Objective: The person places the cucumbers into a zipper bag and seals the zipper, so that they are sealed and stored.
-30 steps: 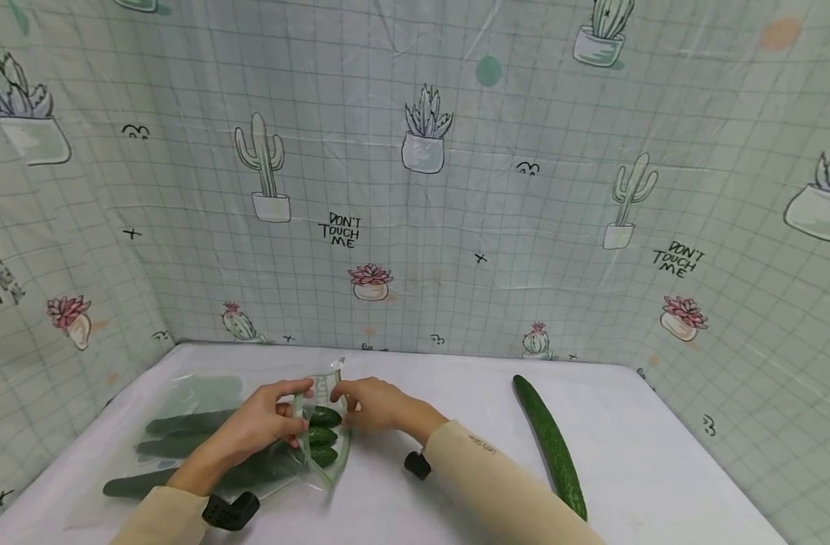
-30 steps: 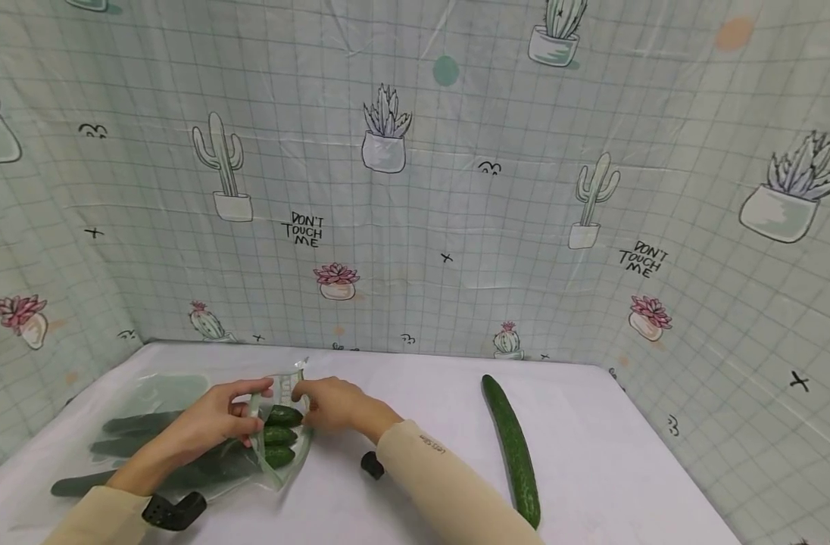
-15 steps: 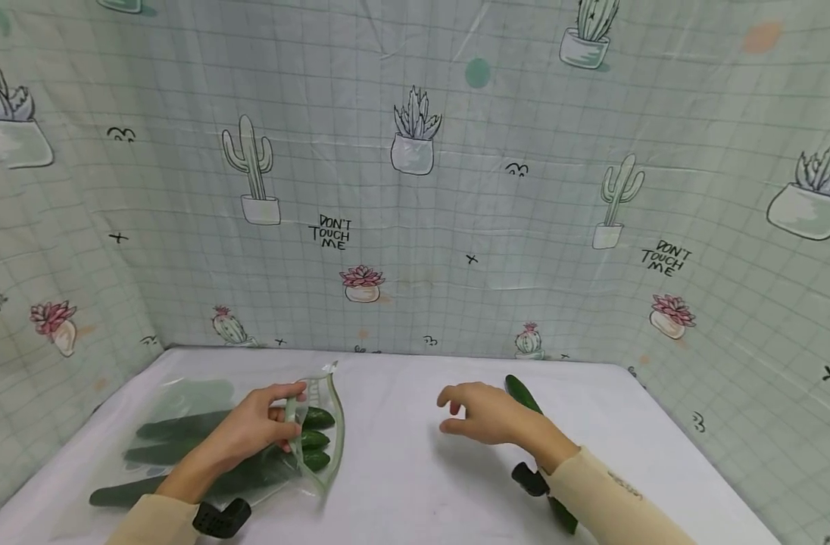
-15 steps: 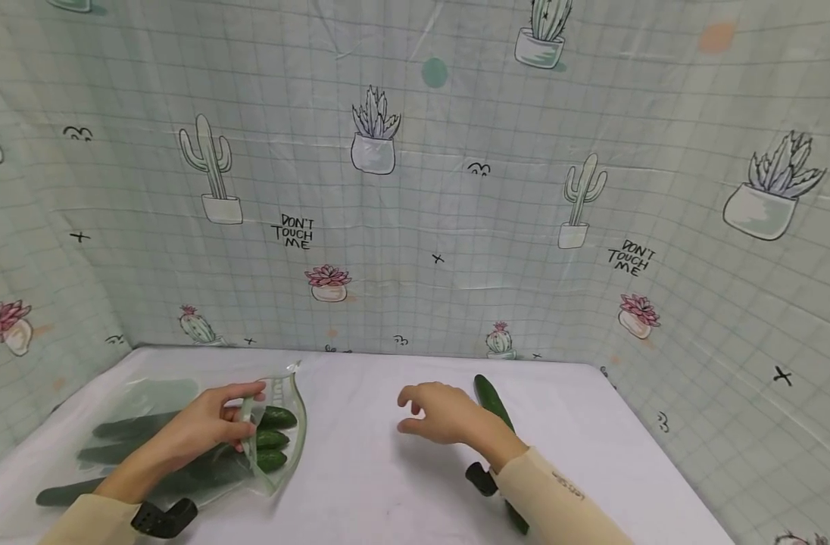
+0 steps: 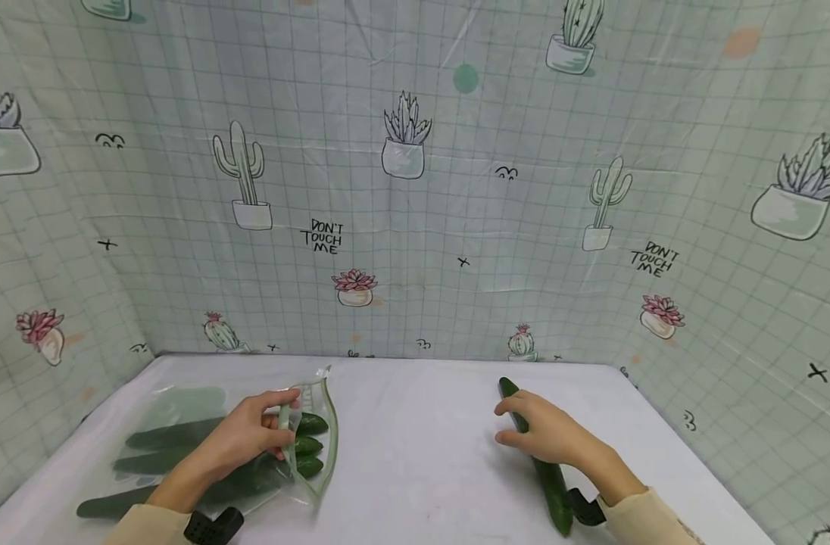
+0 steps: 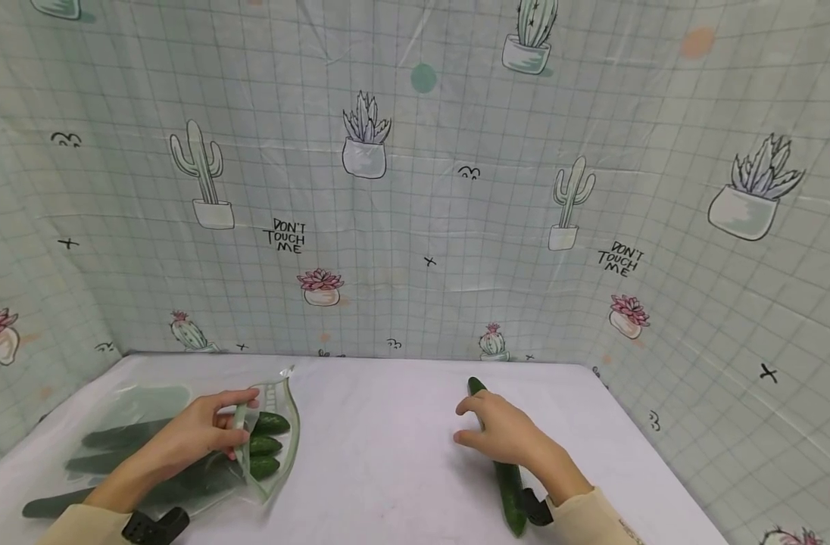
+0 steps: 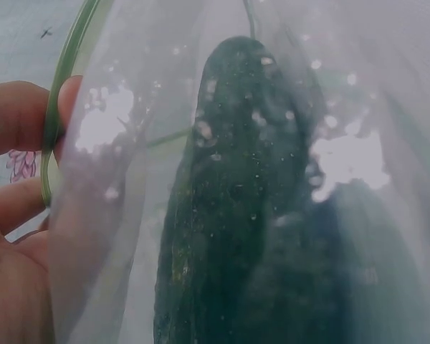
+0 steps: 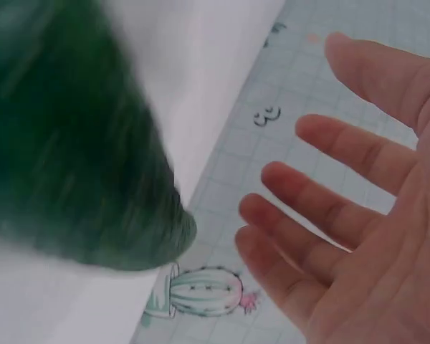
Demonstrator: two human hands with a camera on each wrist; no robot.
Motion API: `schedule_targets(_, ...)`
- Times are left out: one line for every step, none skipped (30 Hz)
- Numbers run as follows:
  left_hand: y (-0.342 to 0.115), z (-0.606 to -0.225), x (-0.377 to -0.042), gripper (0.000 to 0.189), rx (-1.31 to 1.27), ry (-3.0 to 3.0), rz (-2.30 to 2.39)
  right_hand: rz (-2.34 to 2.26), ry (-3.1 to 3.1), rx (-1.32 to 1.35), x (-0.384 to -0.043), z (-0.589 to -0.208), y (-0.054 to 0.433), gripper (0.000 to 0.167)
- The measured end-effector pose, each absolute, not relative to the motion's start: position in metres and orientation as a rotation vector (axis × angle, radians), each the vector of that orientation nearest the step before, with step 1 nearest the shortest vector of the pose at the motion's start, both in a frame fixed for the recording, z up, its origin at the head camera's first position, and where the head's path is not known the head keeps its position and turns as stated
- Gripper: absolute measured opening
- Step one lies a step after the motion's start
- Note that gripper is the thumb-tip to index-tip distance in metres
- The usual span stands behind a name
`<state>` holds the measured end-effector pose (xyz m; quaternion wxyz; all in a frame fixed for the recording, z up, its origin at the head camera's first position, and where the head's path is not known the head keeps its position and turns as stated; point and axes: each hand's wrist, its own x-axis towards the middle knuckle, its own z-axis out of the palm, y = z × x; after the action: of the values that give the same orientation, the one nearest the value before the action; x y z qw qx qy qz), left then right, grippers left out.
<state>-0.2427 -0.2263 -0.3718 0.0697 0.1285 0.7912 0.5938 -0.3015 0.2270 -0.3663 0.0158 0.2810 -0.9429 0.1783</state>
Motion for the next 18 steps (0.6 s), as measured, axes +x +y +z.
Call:
schedule_targets(-0.227, -0.372, -0.243, 0.072, 0.397, 2.380, 1.788, 0.557, -2.942, 0.863, -0.300, -0.366, 0.230, 0.039)
schedule_targets(-0.227, -0.372, -0.243, 0.073, 0.399, 2.376, 1.791, 0.567, -2.952, 0.856, -0.299, -0.365, 0.233, 0.041)
schedule_targets(-0.227, -0.373, -0.243, 0.073, 0.402, 2.376, 1.790, 0.575, -2.965, 0.849, -0.298, -0.365, 0.235, 0.043)
schedule_targets(-0.227, -0.373, -0.243, 0.073, 0.405, 2.377, 1.789, 0.592, -2.983, 0.835, -0.297, -0.366, 0.238, 0.044)
schedule_targets(-0.227, -0.373, -0.243, 0.073, 0.400, 2.376, 1.787, 0.601, -2.996, 0.830, -0.295, -0.366, 0.241, 0.047)
schedule_targets(-0.227, -0.373, -0.243, 0.073, 0.396, 2.379, 1.785, 0.612, -3.009, 0.823, -0.294, -0.367, 0.244, 0.049)
schedule_targets(-0.228, -0.373, -0.243, 0.073, 0.393, 2.381, 1.781, 0.621, -3.019, 0.818, -0.293, -0.368, 0.247, 0.051)
schedule_targets(-0.228, -0.373, -0.243, 0.072, 0.390, 2.382, 1.777, 0.629, -3.030, 0.818, -0.292, -0.370, 0.250, 0.053)
schedule_targets(-0.228, -0.373, -0.243, 0.072, 0.386, 2.385, 1.772, 0.633, -3.041, 0.813, -0.290, -0.371, 0.253, 0.055)
schedule_targets(-0.228, -0.373, -0.243, 0.072, 0.386, 2.385, 1.772, 0.639, -3.051, 0.801, -0.289, -0.373, 0.255, 0.057)
schedule_targets(-0.228, -0.372, -0.243, 0.073, 0.385, 2.380, 1.775, 0.640, -3.060, 0.791, -0.288, -0.374, 0.258, 0.059)
schedule_targets(-0.228, -0.373, -0.242, 0.073, 0.392, 2.378, 1.777, 0.644, -3.071, 0.773, -0.286, -0.375, 0.260, 0.061)
schedule_targets(-0.228, -0.373, -0.243, 0.073, 0.399, 2.373, 1.780, 0.646, -3.084, 0.752, -0.285, -0.376, 0.263, 0.062)
schedule_targets(-0.228, -0.373, -0.243, 0.073, 0.402, 2.370, 1.783, 0.653, -3.103, 0.728, -0.283, -0.377, 0.264, 0.064)
schedule_targets(-0.227, -0.373, -0.243, 0.073, 0.405, 2.366, 1.786, 0.668, -3.124, 0.704, -0.282, -0.377, 0.266, 0.066)
schedule_targets(-0.227, -0.373, -0.243, 0.073, 0.409, 2.363, 1.789, 0.679, -3.139, 0.684, -0.280, -0.378, 0.267, 0.069)
schedule_targets(-0.227, -0.372, -0.243, 0.073, 0.410, 2.361, 1.791, 0.689, -3.154, 0.662, -0.279, -0.378, 0.268, 0.071)
schedule_targets(-0.227, -0.372, -0.243, 0.073, 0.411, 2.364, 1.791, 0.698, -3.166, 0.644, -0.278, -0.378, 0.269, 0.073)
